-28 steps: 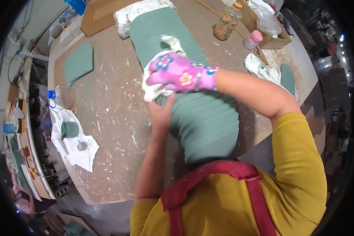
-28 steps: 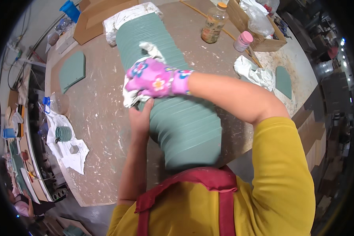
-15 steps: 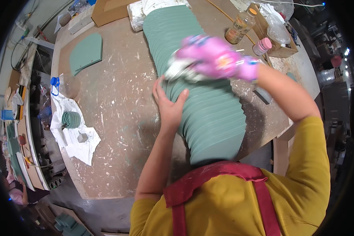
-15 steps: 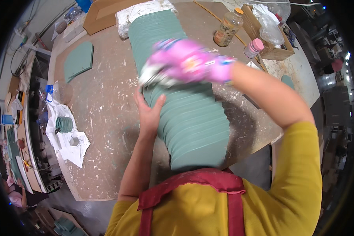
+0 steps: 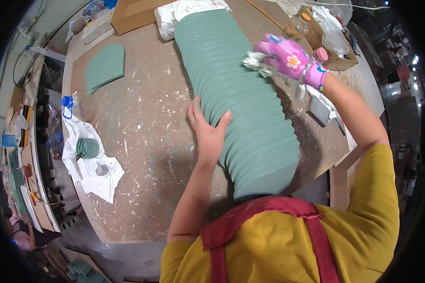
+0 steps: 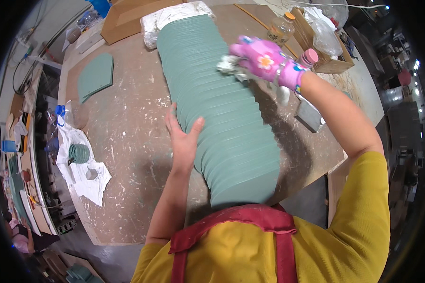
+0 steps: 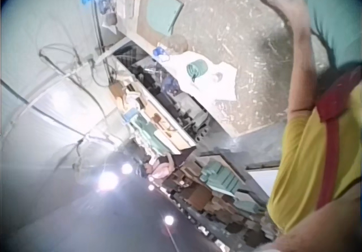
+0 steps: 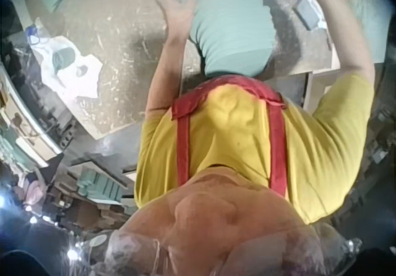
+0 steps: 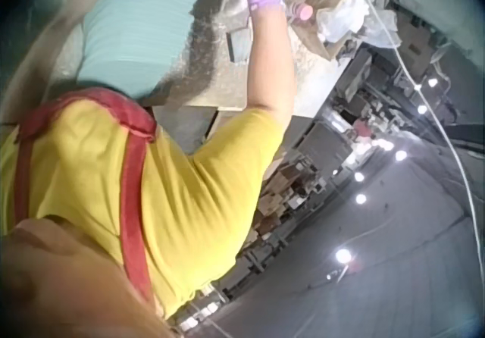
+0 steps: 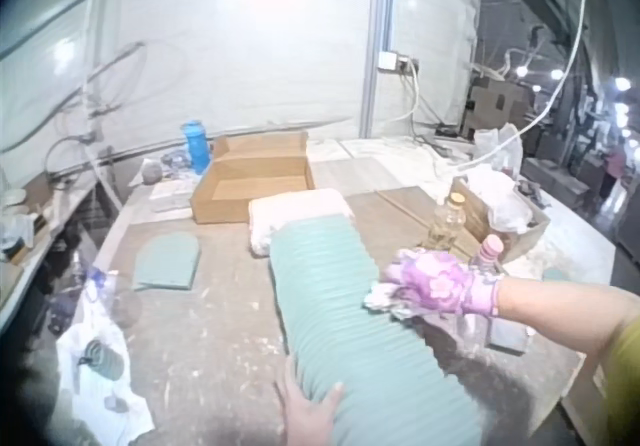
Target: The person sands a small foam block by hand, sands the edges of a stack of foam panels with a sanding block, and wipes the stack with a cloth.
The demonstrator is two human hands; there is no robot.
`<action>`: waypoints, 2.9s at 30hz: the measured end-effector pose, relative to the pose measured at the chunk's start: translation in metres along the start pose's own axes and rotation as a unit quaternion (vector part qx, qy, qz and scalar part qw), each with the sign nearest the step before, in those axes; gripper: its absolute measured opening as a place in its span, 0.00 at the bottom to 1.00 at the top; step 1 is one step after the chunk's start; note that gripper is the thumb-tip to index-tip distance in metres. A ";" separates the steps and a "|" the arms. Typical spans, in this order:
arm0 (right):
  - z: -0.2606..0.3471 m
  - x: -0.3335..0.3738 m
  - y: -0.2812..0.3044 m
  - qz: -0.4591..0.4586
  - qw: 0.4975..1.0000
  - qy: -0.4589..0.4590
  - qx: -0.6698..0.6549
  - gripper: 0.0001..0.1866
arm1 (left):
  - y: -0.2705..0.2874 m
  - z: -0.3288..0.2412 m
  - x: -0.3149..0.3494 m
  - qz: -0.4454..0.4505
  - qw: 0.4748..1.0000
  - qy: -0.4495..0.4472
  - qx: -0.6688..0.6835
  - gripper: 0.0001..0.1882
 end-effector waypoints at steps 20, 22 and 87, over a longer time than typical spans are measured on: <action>0.015 -0.015 0.034 -0.072 0.987 0.020 -0.143 0.13 | -0.004 0.000 -0.001 0.003 1.000 -0.020 0.006 0.44; 0.079 -0.051 0.020 -0.086 0.952 0.138 -0.258 0.13 | -0.003 0.015 -0.004 0.007 1.000 -0.008 0.012 0.44; -0.088 0.037 -0.065 0.145 0.984 -0.099 -0.027 0.16 | -0.013 -0.002 -0.059 0.077 0.989 0.008 0.128 0.50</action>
Point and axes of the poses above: each hand's wrist, its own x-axis away from the middle knuckle, its own y-axis out of the back of the hand, z = x × y, the point moved 7 cm from there along -x, towards the middle knuckle, and after that the axes turned 9 degrees about y, right-handed, at the moved point
